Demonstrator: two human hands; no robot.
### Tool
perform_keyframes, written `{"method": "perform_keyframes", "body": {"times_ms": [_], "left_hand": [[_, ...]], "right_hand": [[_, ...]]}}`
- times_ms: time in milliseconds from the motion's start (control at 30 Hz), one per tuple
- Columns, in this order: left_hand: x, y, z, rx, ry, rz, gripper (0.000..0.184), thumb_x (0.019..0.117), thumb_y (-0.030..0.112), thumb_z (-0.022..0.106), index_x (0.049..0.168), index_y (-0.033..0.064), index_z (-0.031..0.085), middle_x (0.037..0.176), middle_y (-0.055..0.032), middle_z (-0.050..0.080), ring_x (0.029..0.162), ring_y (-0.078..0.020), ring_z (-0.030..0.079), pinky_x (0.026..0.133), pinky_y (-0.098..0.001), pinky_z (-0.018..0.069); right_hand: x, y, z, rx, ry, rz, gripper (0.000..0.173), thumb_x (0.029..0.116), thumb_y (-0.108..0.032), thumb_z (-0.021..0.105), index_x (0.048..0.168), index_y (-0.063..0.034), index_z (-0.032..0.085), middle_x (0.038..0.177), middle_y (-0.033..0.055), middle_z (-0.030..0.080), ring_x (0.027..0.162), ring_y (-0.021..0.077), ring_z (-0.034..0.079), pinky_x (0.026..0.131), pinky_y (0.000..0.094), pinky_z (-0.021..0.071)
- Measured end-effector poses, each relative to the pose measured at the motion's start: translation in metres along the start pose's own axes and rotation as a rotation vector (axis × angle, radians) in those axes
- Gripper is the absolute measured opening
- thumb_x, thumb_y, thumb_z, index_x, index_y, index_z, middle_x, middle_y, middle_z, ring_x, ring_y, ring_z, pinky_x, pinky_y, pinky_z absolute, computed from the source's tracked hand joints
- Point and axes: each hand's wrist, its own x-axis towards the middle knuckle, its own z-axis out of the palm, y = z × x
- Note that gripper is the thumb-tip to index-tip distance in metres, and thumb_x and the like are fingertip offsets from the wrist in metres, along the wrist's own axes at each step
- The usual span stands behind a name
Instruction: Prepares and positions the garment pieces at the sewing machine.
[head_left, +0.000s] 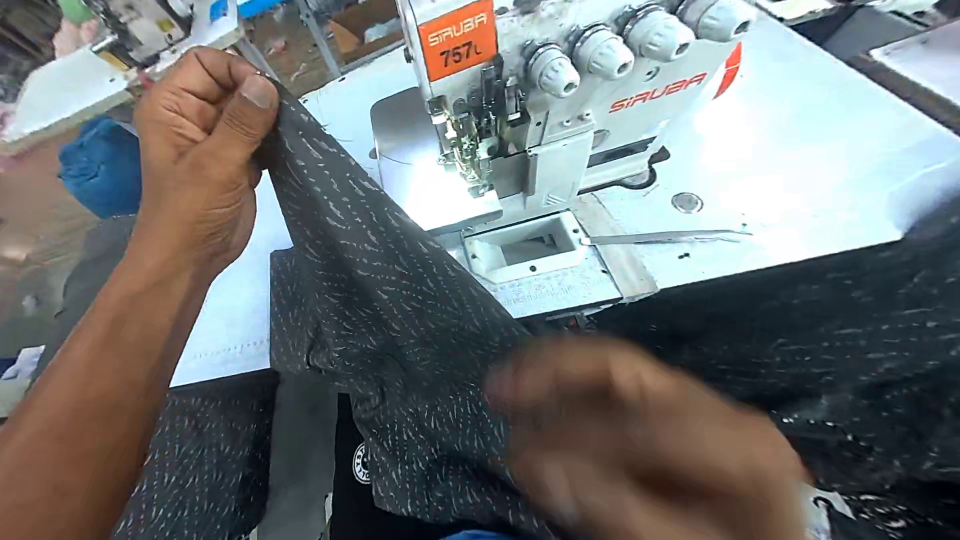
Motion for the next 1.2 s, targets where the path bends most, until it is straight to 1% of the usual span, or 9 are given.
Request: {"method": "perform_keyframes", "body": {"times_ms": [67, 100, 200, 267, 367, 700, 867, 1000, 1200], "left_hand": [[-0.005, 0.007, 0.004, -0.022, 0.018, 0.000, 0.003, 0.1064, 0.016, 0.054, 0.108, 0.0176, 0.056, 0.096, 0.0083, 0.066, 0.090, -0.0059, 0.067, 0.087, -0.0283, 0.0592], [-0.006, 0.010, 0.005, -0.023, 0.014, 0.008, 0.003, 0.1066, 0.016, 0.054, 0.108, 0.0174, 0.056, 0.096, 0.0080, 0.066, 0.090, -0.0058, 0.067, 0.088, -0.0280, 0.0589], [-0.007, 0.015, 0.008, -0.016, 0.017, 0.047, 0.004, 0.1066, 0.015, 0.053, 0.106, 0.0182, 0.056, 0.094, 0.0089, 0.065, 0.088, -0.0047, 0.066, 0.087, -0.0262, 0.0582], [-0.007, 0.016, 0.005, -0.013, 0.024, 0.059, 0.005, 0.1063, 0.015, 0.054, 0.105, 0.0189, 0.057, 0.095, 0.0093, 0.065, 0.089, -0.0047, 0.066, 0.087, -0.0263, 0.0580], [-0.007, 0.009, 0.003, -0.006, 0.042, 0.044, 0.006, 0.1058, 0.013, 0.054, 0.105, 0.0175, 0.058, 0.092, 0.0090, 0.067, 0.086, -0.0050, 0.067, 0.086, -0.0266, 0.0591], [0.006, -0.016, 0.023, 0.040, 0.111, -0.056, 0.002, 0.1042, 0.013, 0.058, 0.104, 0.0136, 0.059, 0.086, 0.0080, 0.066, 0.080, -0.0052, 0.067, 0.080, -0.0251, 0.0597], [-0.002, -0.018, 0.044, 0.033, -0.018, -0.141, 0.004, 0.1045, 0.015, 0.057, 0.103, 0.0126, 0.061, 0.086, 0.0068, 0.066, 0.078, -0.0049, 0.066, 0.076, -0.0250, 0.0593], [0.008, -0.016, 0.036, 0.063, 0.094, -0.195, 0.003, 0.1040, 0.016, 0.059, 0.104, 0.0133, 0.061, 0.087, 0.0083, 0.067, 0.079, -0.0046, 0.068, 0.079, -0.0256, 0.0600], [0.017, -0.028, 0.052, 0.105, 0.049, -0.244, 0.004, 0.1018, 0.015, 0.061, 0.101, 0.0107, 0.062, 0.084, 0.0049, 0.067, 0.075, -0.0050, 0.066, 0.073, -0.0239, 0.0586]], "right_hand": [[0.030, 0.057, -0.026, -0.472, 0.037, 0.083, 0.038, 0.0906, -0.038, 0.076, 0.117, -0.0113, 0.071, 0.109, -0.0015, 0.071, 0.099, 0.0083, 0.068, 0.085, 0.0293, 0.0607], [0.041, 0.078, -0.030, -0.563, 0.016, 0.146, 0.044, 0.0900, -0.043, 0.076, 0.122, -0.0118, 0.071, 0.107, -0.0021, 0.071, 0.095, 0.0067, 0.069, 0.083, 0.0295, 0.0607], [0.061, 0.103, -0.024, -0.422, -0.046, 0.260, 0.019, 0.0966, -0.031, 0.070, 0.105, -0.0152, 0.078, 0.084, -0.0060, 0.074, 0.072, 0.0029, 0.069, 0.065, 0.0246, 0.0597], [0.062, 0.104, -0.020, -0.296, -0.014, 0.295, 0.011, 0.0957, -0.021, 0.071, 0.095, -0.0136, 0.078, 0.078, -0.0043, 0.074, 0.066, 0.0050, 0.068, 0.060, 0.0243, 0.0590], [0.058, 0.102, -0.016, -0.225, 0.071, 0.308, 0.004, 0.0906, -0.015, 0.076, 0.091, -0.0116, 0.078, 0.075, -0.0022, 0.073, 0.062, 0.0068, 0.067, 0.055, 0.0241, 0.0571], [0.047, 0.097, -0.015, -0.203, 0.182, 0.365, 0.004, 0.0868, -0.015, 0.080, 0.088, -0.0112, 0.078, 0.072, 0.0001, 0.072, 0.058, 0.0090, 0.065, 0.051, 0.0246, 0.0547], [0.047, 0.096, -0.017, -0.251, 0.235, 0.368, 0.009, 0.0846, -0.017, 0.083, 0.083, -0.0118, 0.076, 0.070, -0.0003, 0.071, 0.057, 0.0088, 0.064, 0.050, 0.0252, 0.0535], [0.040, 0.093, -0.021, -0.186, 0.200, 0.426, 0.009, 0.0894, -0.018, 0.079, 0.085, -0.0096, 0.077, 0.070, 0.0017, 0.071, 0.058, 0.0101, 0.065, 0.052, 0.0254, 0.0550], [0.020, 0.100, -0.021, -0.113, 0.185, 0.451, 0.014, 0.0932, -0.017, 0.075, 0.084, -0.0074, 0.077, 0.067, 0.0033, 0.068, 0.055, 0.0100, 0.059, 0.049, 0.0239, 0.0485]]}}
